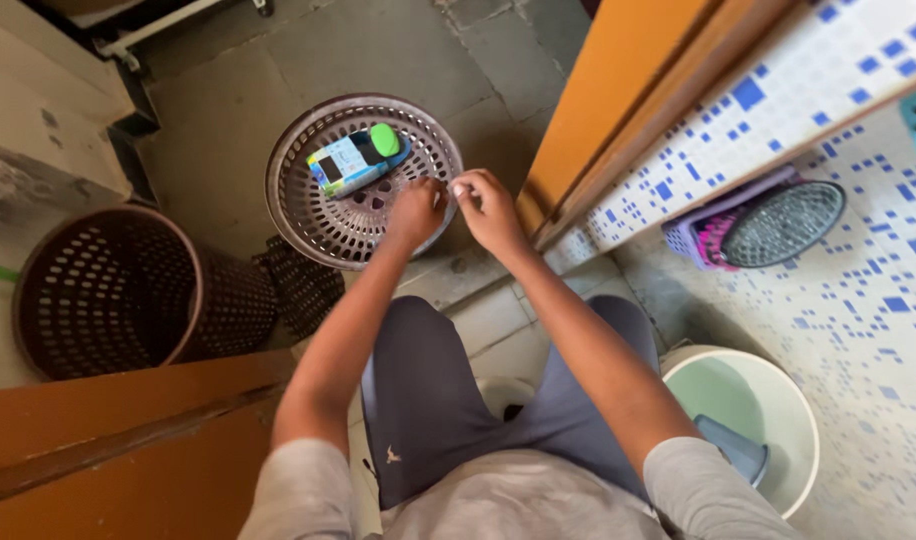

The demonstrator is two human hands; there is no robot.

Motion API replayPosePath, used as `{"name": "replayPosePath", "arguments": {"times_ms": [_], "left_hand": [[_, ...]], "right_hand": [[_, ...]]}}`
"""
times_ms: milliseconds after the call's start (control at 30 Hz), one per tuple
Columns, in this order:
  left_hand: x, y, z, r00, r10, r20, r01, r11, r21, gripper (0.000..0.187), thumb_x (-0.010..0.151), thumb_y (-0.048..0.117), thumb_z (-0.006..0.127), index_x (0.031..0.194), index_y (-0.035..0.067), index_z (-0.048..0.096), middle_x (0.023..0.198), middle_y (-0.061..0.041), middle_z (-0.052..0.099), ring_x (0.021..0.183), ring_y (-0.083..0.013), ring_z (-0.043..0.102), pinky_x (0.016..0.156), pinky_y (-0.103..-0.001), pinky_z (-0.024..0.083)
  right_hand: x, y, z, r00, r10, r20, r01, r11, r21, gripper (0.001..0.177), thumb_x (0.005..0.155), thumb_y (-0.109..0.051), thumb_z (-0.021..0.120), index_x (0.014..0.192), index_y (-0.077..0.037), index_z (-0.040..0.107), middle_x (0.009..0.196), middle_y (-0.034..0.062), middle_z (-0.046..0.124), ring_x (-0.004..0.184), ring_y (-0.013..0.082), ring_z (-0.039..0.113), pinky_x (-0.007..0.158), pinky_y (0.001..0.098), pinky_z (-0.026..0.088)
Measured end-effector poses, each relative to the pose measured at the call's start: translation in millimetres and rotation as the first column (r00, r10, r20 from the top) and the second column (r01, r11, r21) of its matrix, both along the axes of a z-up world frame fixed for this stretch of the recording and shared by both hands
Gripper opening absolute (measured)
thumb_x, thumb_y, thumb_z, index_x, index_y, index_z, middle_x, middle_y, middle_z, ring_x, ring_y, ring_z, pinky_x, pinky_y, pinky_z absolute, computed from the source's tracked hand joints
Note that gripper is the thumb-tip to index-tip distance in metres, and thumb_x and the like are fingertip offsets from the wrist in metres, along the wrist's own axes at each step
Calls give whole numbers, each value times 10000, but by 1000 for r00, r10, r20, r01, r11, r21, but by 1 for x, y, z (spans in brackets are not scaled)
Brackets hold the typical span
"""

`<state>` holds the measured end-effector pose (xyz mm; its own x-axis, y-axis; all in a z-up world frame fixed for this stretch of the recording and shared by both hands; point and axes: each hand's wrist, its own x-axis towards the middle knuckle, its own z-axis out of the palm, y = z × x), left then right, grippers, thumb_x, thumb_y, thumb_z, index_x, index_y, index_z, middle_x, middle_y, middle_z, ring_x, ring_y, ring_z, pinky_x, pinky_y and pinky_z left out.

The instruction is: The person moves a white cup to a shelf, then picks up a blue pitcher and places it in a bucket. They then squat and organize various cleaning tools, including a sponge, scrubbers, and brushes, from a basket into a wall-mounted holder.

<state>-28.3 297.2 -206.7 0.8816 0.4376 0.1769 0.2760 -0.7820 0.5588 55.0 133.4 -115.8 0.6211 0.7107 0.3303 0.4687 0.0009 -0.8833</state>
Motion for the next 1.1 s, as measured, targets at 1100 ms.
{"name": "replayPosePath", "arguments": {"times_ms": [1100], "left_hand": [[15,75,-91,933,40,-357,203,759,618,254,970,180,572,1176,98,696,1197,-127,696,1112,-298,661,933,-447,499]], "right_hand": [[-3,-5,-79,974,223,-34,-225,958,-176,155,1005,-141,646,1120,-41,679,1119,58,690,1024,181,678,876,323,529]]}}
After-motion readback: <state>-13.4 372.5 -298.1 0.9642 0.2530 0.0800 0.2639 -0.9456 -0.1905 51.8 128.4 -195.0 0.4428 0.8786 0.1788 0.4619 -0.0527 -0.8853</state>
